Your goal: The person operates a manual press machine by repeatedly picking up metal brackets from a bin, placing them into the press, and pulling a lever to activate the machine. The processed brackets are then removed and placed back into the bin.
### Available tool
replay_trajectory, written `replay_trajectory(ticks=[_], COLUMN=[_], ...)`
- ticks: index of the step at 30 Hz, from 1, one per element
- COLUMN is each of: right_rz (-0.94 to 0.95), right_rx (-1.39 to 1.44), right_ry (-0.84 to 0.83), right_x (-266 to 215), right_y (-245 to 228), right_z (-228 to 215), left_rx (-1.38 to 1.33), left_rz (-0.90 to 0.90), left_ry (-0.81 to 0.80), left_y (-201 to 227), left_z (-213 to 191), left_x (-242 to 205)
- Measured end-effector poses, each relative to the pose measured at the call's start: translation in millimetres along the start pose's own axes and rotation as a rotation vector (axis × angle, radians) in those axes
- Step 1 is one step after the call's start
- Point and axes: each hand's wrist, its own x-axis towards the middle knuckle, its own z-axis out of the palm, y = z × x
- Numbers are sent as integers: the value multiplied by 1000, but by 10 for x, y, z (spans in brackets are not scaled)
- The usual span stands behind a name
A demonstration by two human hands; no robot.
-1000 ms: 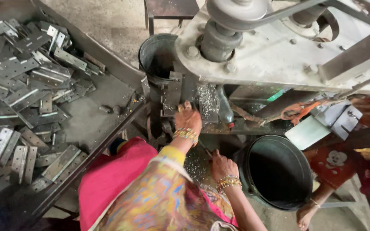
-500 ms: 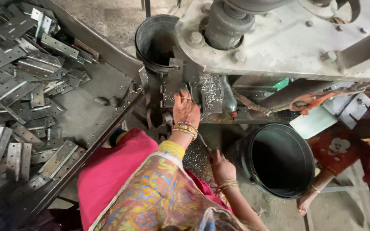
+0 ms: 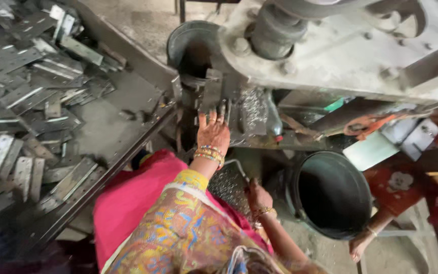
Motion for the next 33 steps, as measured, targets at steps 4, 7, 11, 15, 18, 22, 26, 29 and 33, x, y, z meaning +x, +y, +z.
replay_trajectory(ticks=[4,7,11,15,18,22,26,29,33], right_rz=[36,96,-27,48,120,33,34,131,67], right_rx=[-173,-262,-24,-141,-316,-88,-21,-182,-117], right_ry=[-38,-86,52,-44,-113,-9,-70,-160,-77], right_x=[21,-32,-89,36,-6,-61,11,-55,-5], right_y=[-49,-136,-125,-150,-192,-162,-161,-274,-267], right_z=[-423,-604,-231,-345,-625,-304,-243,-658,-584], left_rx=[-42,56,5,15,103,76,45,66,190], left_rz=[2,-16,-69,-53,-31,-72,-66,-50,-94], left_ry=[122,1,126,-1,-32,-15,-68,-13,-188], left_y=[-35,46,129,25,13,66,-40,-35,150], left_z=[5,49,110,66,-50,-86,-50,-53,-158], left_x=[89,258,301,258,521,489,299,450,627])
